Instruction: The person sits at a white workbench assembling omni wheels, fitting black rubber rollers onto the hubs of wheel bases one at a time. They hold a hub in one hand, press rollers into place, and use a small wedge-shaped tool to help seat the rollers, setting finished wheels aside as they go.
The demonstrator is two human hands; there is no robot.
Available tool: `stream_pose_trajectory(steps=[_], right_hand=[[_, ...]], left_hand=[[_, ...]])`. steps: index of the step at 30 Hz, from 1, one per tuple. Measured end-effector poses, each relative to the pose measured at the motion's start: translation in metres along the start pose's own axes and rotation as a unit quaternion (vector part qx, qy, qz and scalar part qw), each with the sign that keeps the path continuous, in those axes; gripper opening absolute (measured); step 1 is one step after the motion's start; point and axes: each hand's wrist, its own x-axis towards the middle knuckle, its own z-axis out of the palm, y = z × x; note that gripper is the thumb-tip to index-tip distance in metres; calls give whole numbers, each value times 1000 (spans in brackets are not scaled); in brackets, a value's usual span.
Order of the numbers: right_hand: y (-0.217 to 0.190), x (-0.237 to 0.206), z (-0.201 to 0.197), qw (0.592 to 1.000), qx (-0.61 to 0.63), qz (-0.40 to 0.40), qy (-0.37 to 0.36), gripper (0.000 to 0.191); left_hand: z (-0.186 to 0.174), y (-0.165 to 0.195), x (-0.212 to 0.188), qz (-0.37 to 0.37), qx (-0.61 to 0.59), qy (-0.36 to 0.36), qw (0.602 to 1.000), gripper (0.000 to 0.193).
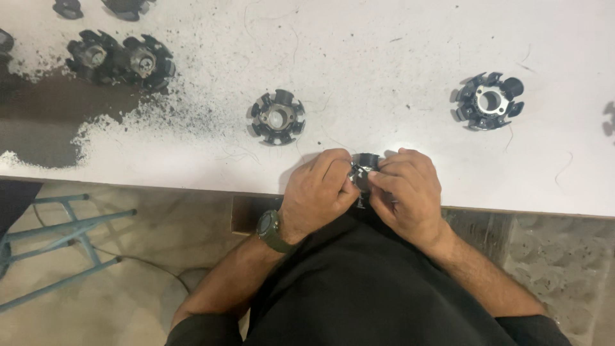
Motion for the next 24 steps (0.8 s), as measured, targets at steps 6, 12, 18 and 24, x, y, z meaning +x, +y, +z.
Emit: stream_pose_trajectory(steps=[6,12,18,24], right_hand=[[7,-8,-3,999,4,14,-29,34],[55,-19,-34,994,-66,78,-29,28],[89,-25,-74,969,-188,158,-1,18],[85,-32,-73,960,-147,186,147,18]], left_hand=[[5,-13,-18,1,3,8,1000,16],[-81,-66,-39,-60,235,88,966,8],[-120,-65,-27,-188,290,129,929,40],[-62,-49,30,-235,218,-29,947,104]])
